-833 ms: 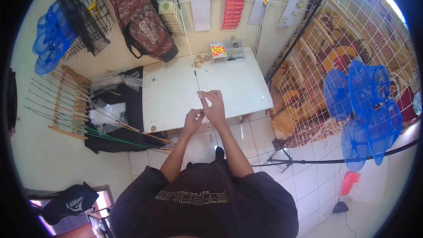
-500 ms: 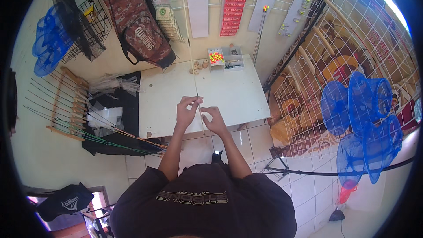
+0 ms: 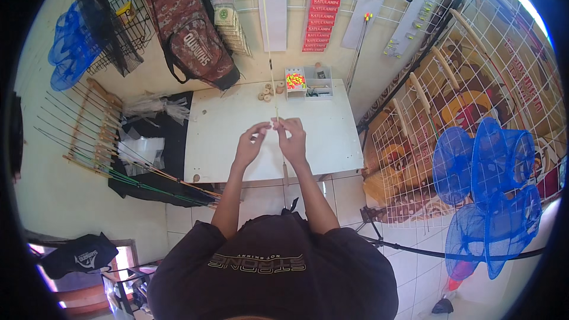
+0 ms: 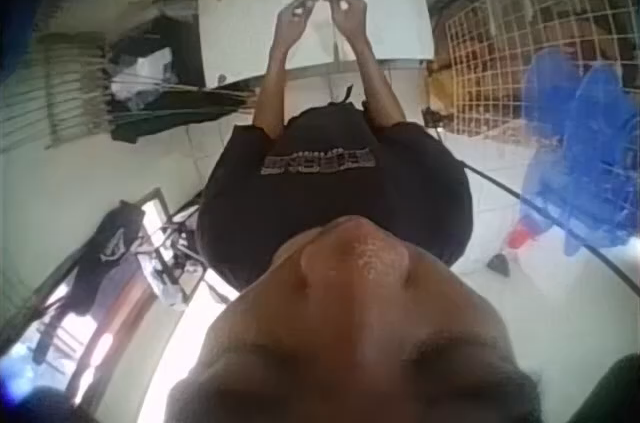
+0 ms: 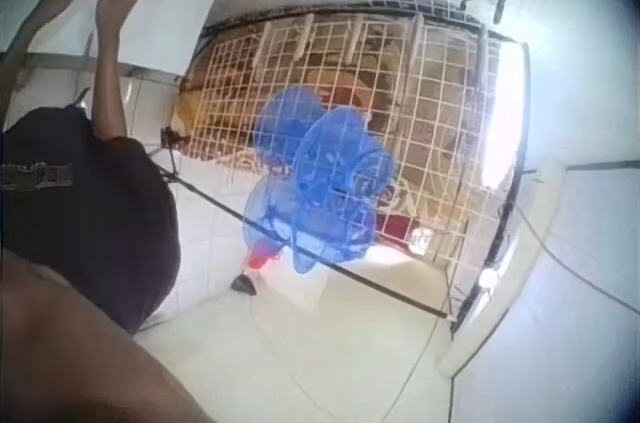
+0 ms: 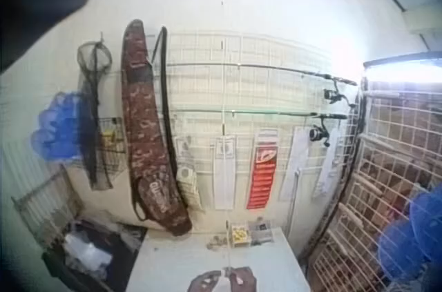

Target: Threading fishing floats or stoppers onto a fishing line at a workspace.

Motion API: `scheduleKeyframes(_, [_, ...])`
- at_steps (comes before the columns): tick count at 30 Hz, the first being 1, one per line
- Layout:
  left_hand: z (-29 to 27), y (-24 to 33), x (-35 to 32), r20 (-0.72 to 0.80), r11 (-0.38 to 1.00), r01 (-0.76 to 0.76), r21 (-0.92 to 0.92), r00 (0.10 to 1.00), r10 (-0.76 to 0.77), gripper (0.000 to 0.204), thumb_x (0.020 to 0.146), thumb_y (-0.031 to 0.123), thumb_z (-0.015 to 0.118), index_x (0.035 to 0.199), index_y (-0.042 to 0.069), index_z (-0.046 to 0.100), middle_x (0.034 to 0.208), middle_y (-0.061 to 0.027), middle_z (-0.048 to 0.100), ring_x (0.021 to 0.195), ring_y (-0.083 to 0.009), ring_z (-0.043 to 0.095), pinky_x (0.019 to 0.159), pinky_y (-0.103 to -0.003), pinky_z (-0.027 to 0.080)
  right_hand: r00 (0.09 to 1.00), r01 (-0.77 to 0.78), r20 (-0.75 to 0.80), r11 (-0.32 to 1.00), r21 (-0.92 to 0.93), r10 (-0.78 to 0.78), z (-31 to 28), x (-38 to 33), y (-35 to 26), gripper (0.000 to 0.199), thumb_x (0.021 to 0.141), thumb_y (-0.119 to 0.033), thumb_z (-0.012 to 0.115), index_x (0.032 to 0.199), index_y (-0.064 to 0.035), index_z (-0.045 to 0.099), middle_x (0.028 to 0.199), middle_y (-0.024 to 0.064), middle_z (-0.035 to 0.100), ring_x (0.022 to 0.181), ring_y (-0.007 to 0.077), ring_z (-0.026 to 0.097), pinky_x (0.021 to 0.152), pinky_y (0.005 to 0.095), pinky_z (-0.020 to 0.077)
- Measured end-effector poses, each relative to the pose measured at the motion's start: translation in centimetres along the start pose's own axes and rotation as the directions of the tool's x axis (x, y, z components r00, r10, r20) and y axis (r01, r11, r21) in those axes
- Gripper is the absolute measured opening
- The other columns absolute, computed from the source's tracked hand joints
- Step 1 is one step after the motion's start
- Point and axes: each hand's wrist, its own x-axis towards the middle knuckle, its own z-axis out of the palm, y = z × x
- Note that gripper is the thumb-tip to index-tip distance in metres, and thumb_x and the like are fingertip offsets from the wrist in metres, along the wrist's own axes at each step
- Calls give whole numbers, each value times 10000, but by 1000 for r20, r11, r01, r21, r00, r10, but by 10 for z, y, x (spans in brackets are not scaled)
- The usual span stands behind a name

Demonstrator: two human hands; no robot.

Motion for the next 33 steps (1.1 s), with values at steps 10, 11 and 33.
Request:
scheduleKeyframes(10, [37,-22,-4,76,984,-39,172,997,26,202,818,250,692,961,110,718,933,-57,701,886,-204,595,710,-325,482,996,-88,10,994,62,88,-2,36,-5,185,865,-95,615,1028,-52,692,792,49,682,801,165,543,699,292,468])
scheduleKeyframes(11, [38,-20,-2,45,984,-81,160,996,75,181,812,228,698,928,91,721,900,-63,702,854,-205,596,698,-323,485,999,-37,-9,996,83,38,-4,38,-8,190,880,-98,595,1040,-51,685,848,57,686,829,175,549,719,294,477])
scheduleKeyframes(33, [18,42,57,-219,976,-198,94,952,214,160,828,173,668,962,100,718,894,-66,694,853,-189,575,669,-304,479,957,-136,261,991,20,126,-14,18,34,188,807,-103,663,983,-37,676,938,75,663,898,215,562,740,312,467])
